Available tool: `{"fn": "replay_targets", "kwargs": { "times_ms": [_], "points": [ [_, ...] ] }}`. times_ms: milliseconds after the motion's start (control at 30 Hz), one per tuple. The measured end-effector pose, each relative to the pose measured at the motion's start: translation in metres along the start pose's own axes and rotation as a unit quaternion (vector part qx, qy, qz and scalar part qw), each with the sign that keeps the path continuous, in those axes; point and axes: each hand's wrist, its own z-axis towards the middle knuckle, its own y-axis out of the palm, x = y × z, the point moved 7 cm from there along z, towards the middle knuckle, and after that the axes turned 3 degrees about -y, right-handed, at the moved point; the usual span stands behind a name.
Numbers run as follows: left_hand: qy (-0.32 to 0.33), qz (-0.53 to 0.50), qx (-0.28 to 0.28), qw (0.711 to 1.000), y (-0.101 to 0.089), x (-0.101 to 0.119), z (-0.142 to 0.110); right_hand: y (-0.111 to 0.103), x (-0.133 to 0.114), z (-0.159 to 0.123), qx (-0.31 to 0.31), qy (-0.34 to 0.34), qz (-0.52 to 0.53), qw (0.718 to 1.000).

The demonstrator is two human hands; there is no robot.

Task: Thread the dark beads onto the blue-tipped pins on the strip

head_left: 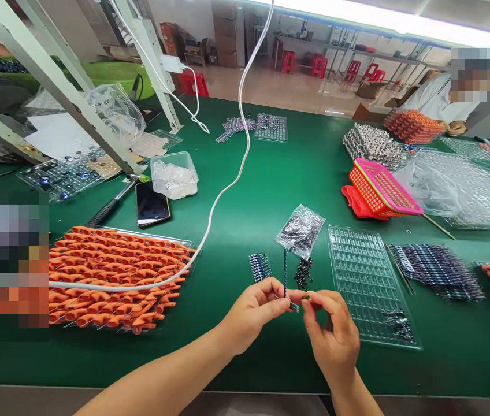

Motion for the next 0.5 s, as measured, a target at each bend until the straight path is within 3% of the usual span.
{"fn": "replay_targets", "kwargs": {
  "times_ms": [200, 500],
  "points": [
    [0.027, 0.041, -0.016, 0.999, 0.005, 0.004, -0.002, -0.002, -0.001, 0.0, 0.008, 0.004, -0.009, 1.0],
    [0.085, 0.181, -0.016, 0.98, 0.009, 0.006, -0.011, -0.005, -0.007, 0.002, 0.028, -0.014, -0.045, 0.998]
  ]
}}
